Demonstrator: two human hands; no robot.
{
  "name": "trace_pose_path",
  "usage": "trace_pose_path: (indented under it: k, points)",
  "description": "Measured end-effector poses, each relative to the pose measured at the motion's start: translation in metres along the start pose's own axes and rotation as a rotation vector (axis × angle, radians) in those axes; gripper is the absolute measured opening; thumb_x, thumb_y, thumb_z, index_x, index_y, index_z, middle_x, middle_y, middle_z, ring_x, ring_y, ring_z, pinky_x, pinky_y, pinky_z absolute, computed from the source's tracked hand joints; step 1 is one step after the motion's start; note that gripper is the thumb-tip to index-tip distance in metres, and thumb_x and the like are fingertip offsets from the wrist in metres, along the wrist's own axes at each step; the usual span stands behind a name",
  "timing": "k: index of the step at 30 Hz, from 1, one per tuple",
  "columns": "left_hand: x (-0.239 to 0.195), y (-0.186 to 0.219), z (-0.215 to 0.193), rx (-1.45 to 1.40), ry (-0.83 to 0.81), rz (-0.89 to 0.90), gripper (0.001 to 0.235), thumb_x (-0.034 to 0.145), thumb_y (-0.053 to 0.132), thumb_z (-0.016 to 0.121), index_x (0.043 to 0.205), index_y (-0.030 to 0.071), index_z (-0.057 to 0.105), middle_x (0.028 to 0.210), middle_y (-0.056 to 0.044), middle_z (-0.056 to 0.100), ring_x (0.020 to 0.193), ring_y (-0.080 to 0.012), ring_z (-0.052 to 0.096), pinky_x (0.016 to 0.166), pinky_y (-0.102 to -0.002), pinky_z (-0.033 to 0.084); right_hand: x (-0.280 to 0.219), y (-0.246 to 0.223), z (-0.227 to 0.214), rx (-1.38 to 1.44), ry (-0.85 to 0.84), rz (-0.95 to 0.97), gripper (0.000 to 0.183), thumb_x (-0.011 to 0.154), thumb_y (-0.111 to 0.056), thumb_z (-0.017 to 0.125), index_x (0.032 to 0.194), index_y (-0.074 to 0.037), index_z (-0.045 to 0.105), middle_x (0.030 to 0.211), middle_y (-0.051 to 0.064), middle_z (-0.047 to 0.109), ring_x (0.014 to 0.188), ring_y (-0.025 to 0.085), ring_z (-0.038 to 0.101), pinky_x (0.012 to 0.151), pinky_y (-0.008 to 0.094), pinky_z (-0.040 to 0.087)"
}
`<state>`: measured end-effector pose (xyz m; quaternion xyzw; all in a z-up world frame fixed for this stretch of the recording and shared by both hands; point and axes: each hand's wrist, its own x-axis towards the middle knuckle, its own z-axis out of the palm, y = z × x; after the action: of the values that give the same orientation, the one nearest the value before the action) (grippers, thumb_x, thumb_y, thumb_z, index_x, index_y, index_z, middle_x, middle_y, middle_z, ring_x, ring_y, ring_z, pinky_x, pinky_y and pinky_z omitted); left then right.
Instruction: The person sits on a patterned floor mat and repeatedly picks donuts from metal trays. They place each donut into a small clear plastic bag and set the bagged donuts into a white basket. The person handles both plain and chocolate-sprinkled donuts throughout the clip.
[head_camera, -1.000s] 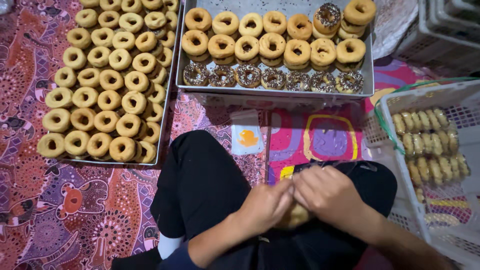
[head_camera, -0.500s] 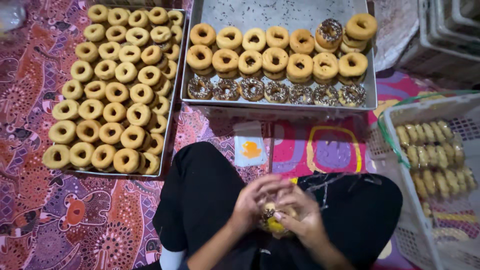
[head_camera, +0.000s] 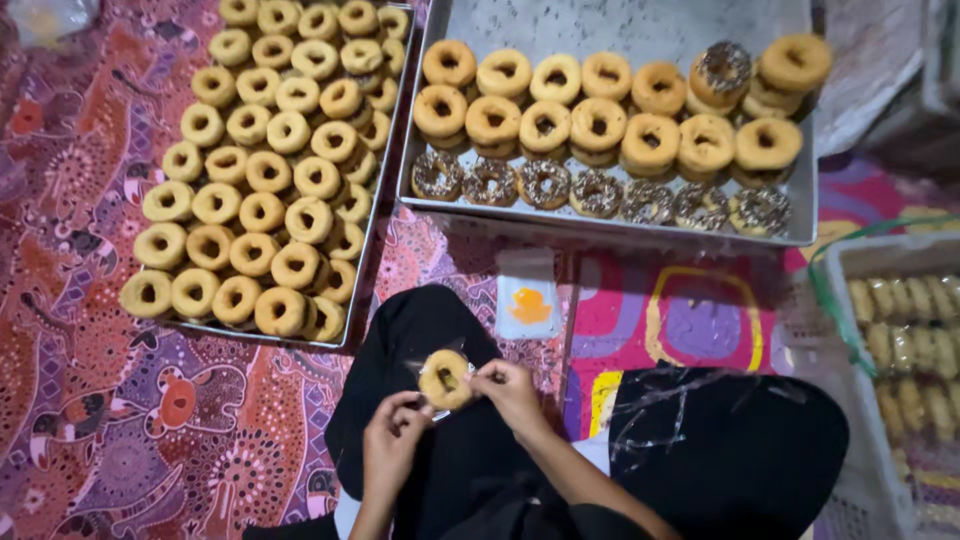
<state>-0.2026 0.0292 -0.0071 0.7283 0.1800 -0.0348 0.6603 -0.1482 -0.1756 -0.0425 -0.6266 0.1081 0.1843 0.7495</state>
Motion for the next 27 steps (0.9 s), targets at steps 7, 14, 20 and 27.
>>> trace_pose_path:
  k: [7,14,20,27]
  points:
    - [0.040,0.006,0.055,0.261,-0.437,0.186,0.052,0.094,0.017,0.066,0.142,0.005,0.052,0.117,-0.012,0.071,0.107,-0.0236,0.070,0.090,-0.036,0.054,0.045,0.055,-0.140,0.343,0.274,0.101,0.048,0.084,-0.005,0.072,0.130,-0.011,0.058,0.116,0.002,0.070,0.103,0.012,0.072,0.084,0.025,0.060]
    - [0.178,0.005,0.174,1.295,-0.445,0.294,0.086,0.086,0.046,0.074,0.155,0.014,0.035,0.157,-0.014,0.042,0.152,-0.0424,0.023,0.116,-0.071,0.013,0.086,0.002,-0.222,-1.191,0.992,-0.506,0.049,0.071,-0.013,0.085,0.113,-0.003,0.063,0.110,0.019,0.065,0.096,0.036,0.065,0.080,0.043,0.053]
    - [0.216,-0.023,0.198,1.509,-0.526,0.175,0.131,0.062,0.069,0.084,0.161,0.019,0.013,0.165,-0.011,0.024,0.153,-0.0392,0.007,0.112,-0.076,-0.005,0.202,0.004,-0.112,-1.249,0.110,-0.144,0.025,0.083,-0.014,0.060,0.097,0.000,0.075,0.101,0.028,0.071,0.094,0.044,0.069,0.085,0.053,0.054]
    - [0.226,-0.049,0.195,1.379,-0.483,0.216,0.093,0.081,0.049,0.078,0.158,0.022,0.035,0.161,-0.014,0.036,0.156,-0.0439,0.011,0.119,-0.077,0.000,0.246,-0.012,-0.117,-1.200,-0.395,0.077,0.032,0.087,-0.030,0.067,0.108,-0.007,0.072,0.109,0.023,0.068,0.094,0.038,0.069,0.082,0.049,0.055]
